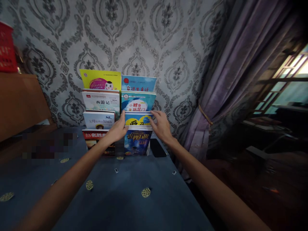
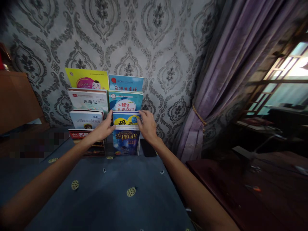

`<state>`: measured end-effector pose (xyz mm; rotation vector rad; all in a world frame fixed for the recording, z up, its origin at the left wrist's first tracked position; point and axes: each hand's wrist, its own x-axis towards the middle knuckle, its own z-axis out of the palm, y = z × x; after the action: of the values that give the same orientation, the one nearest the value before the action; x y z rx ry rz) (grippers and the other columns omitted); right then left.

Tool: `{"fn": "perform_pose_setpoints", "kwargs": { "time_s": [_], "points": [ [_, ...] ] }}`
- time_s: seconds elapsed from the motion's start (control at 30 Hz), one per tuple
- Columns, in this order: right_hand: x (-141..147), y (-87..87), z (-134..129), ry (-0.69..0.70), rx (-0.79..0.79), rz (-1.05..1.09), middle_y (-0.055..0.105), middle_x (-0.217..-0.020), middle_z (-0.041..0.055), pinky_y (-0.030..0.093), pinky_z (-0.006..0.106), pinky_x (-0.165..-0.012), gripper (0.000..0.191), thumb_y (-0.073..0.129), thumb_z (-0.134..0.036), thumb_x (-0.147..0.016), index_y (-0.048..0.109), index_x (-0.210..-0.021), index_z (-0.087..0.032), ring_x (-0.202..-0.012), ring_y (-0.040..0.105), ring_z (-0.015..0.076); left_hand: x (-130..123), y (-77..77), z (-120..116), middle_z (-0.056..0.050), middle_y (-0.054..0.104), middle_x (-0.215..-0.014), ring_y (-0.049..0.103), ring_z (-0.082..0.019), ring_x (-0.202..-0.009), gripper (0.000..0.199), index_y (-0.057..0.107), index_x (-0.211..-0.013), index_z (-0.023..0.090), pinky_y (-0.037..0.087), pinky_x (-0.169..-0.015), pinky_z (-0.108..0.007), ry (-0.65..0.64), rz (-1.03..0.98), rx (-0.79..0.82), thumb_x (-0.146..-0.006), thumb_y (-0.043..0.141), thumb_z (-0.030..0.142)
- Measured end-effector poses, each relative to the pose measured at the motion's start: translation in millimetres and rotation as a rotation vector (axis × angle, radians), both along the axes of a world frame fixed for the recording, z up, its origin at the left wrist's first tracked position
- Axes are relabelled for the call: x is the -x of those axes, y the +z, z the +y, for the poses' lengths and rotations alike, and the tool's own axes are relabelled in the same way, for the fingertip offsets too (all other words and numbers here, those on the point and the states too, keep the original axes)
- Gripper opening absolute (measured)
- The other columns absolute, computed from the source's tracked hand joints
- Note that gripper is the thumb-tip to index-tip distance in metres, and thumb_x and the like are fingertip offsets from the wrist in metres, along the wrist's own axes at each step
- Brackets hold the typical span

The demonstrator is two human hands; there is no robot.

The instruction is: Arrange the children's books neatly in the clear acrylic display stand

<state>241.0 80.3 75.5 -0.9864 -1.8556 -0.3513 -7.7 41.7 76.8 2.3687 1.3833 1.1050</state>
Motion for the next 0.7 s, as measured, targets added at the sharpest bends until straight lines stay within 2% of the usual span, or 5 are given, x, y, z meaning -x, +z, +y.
{"fn": "perform_pose_setpoints", "kwargs": {
  "time_s": [0.1, 0.23, 0.43, 0.7],
  "points": [
    [8.0, 4.0, -2.3, -0.005, -0.022, -0.136, 0.065, -0.134, 0.0174, 0.046, 0.054, -0.107, 0.038, 0.053, -0.026, -0.094, 0.066, -0.128, -0.016, -0.126, 0.057, 0.0340, -4.6, 5.3, -4.7, -0.023, 0.041, -0.158, 0.045, -0.036, -0.143, 0.088, -0.001, -0.162, 0.014, 0.039, -0.116, -0.052, 0.080, 0.099, -0.018, -0.090, 0.049, 0.018],
    [15.7, 9.0, -3.9, -0.039, 0.014, -0.237, 0.065, -0.137, 0.0176, 0.045, 0.052, -0.106, 0.040, 0.050, -0.025, -0.096, 0.063, -0.133, -0.014, -0.129, 0.056, 0.0329, -9.5, 13.1, -9.5, -0.022, 0.051, -0.148, 0.051, -0.037, -0.135, 0.079, 0.009, -0.162, 0.015, 0.047, -0.108, -0.052, 0.165, 0.226, -0.041, -0.093, 0.046, 0.018],
    [17.7, 12.4, -5.2, -0.060, 0.017, -0.223, 0.069, -0.130, 0.0166, 0.046, 0.051, -0.101, 0.036, 0.049, -0.024, -0.096, 0.066, -0.127, -0.016, -0.123, 0.059, 0.0329, -12.6, 20.9, -15.9, -0.022, 0.058, -0.135, 0.059, -0.032, -0.123, 0.065, 0.020, -0.159, 0.012, 0.050, -0.102, -0.046, 0.235, 0.334, -0.046, -0.097, 0.040, 0.016],
    [18.8, 14.6, -9.7, -0.068, 0.025, -0.207, 0.070, -0.126, 0.0154, 0.046, 0.049, -0.098, 0.032, 0.051, -0.025, -0.096, 0.068, -0.122, -0.016, -0.118, 0.059, 0.0328, -17.7, 26.6, -22.2, -0.021, 0.061, -0.126, 0.066, -0.031, -0.110, 0.062, 0.021, -0.157, 0.010, 0.052, -0.094, -0.045, 0.318, 0.435, -0.082, -0.098, 0.038, 0.012]
  ]
}}
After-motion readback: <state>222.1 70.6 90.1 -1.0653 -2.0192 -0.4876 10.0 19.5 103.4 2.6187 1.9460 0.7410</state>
